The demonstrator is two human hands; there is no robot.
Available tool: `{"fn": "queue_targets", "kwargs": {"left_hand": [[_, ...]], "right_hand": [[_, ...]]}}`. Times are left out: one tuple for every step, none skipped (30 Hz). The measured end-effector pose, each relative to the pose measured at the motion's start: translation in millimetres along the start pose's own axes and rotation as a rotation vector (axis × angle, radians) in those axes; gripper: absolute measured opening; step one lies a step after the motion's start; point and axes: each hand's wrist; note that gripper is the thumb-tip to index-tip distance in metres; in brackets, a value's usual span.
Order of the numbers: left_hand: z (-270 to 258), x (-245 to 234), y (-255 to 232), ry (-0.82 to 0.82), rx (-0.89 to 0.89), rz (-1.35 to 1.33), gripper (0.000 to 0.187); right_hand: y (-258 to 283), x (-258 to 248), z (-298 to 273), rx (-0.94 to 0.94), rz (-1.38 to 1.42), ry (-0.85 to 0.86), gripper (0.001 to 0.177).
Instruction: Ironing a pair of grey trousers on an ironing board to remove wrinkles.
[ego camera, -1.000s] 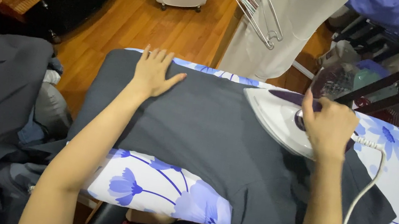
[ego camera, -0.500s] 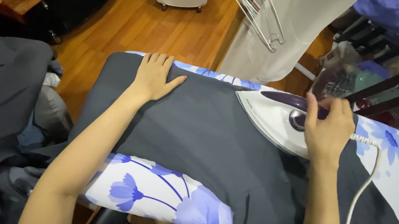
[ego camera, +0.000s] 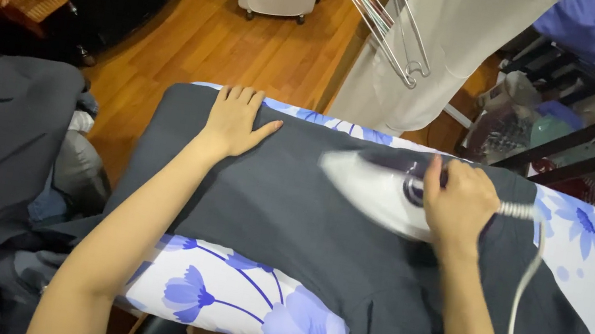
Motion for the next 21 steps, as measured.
{"fn": "queue_targets", "kwargs": {"left_hand": [[0, 1, 0, 0.002, 0.001, 0.002, 0.080], [0, 2, 1, 0.002, 0.002, 0.002, 0.081], [2, 3, 0, 0.000, 0.004, 0.003, 0.082], [2, 3, 1, 0.000, 0.006, 0.004, 0.082], [2, 3, 0, 0.004, 0.002, 0.005, 0.082], [1, 3, 0, 0.007, -0.001, 0.005, 0.081], [2, 4, 0, 0.007, -0.005, 0.004, 0.081], [2, 5, 0, 0.001, -0.001, 0.003, 0.080], [2, 5, 1, -0.006, 0.003, 0.005, 0.079], [2, 7, 1, -0.006, -0.001, 0.007, 0.079], [1, 8, 1, -0.014, -0.003, 0.006, 0.079], [1, 9, 1, -0.021, -0.005, 0.006, 0.079], [1, 7, 1, -0.023, -0.007, 0.009, 0.079], [0, 6, 1, -0.023, -0.002, 0.012, 0.080], [0, 4, 1, -0.024, 0.004, 0.014, 0.080], [0, 6, 1, -0.026, 0.002, 0.016, 0.080], [0, 7, 1, -0.038, 0.003, 0.020, 0.080], [1, 8, 2, -0.049, 0.005, 0.023, 0.080], [0, 10, 1, -0.054, 0.004, 0.024, 0.080], [0, 11, 1, -0.067, 0.004, 0.026, 0.080], [-1, 12, 1, -0.080, 0.002, 0.027, 0.081]], "right_hand": [[2, -2, 1, 0.002, 0.001, 0.000, 0.043], [4, -5, 3, -0.014, 0.004, 0.011, 0.043], [5, -7, 6, -0.031, 0.005, 0.019, 0.043], [3, -11, 5, -0.028, 0.004, 0.018, 0.043], [1, -17, 6, -0.071, 0.198, 0.101, 0.043], [-2, -22, 7, -0.114, 0.392, 0.184, 0.044], [-5, -22, 4, -0.117, 0.393, 0.186, 0.044], [-8, -23, 0, -0.183, 0.498, 0.220, 0.046], [-11, -22, -3, -0.250, 0.604, 0.251, 0.048], [-11, -20, -3, -0.252, 0.607, 0.251, 0.048], [-10, -18, -3, -0.262, 0.575, 0.209, 0.049], [-10, -16, -3, -0.271, 0.542, 0.168, 0.049], [-4, -13, -2, -0.273, 0.544, 0.165, 0.049], [2, -10, 0, -0.204, 0.352, 0.090, 0.044], [8, -8, 1, -0.134, 0.160, 0.015, 0.039], [8, -6, 3, -0.136, 0.161, 0.012, 0.039], [8, -5, 5, -0.115, 0.128, 0.008, 0.041], [8, -3, 7, -0.095, 0.095, 0.003, 0.043], [7, -12, 8, -0.097, 0.094, -0.001, 0.043], [6, -21, 10, -0.140, 0.283, 0.084, 0.043], [5, -29, 13, -0.186, 0.474, 0.172, 0.043]]}}
Point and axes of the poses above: each hand's wrist, its own z-axis towards the middle knuckle, its own x-axis out of the palm, y = z × x, and after that the axes turned 14 degrees about z, right-handed
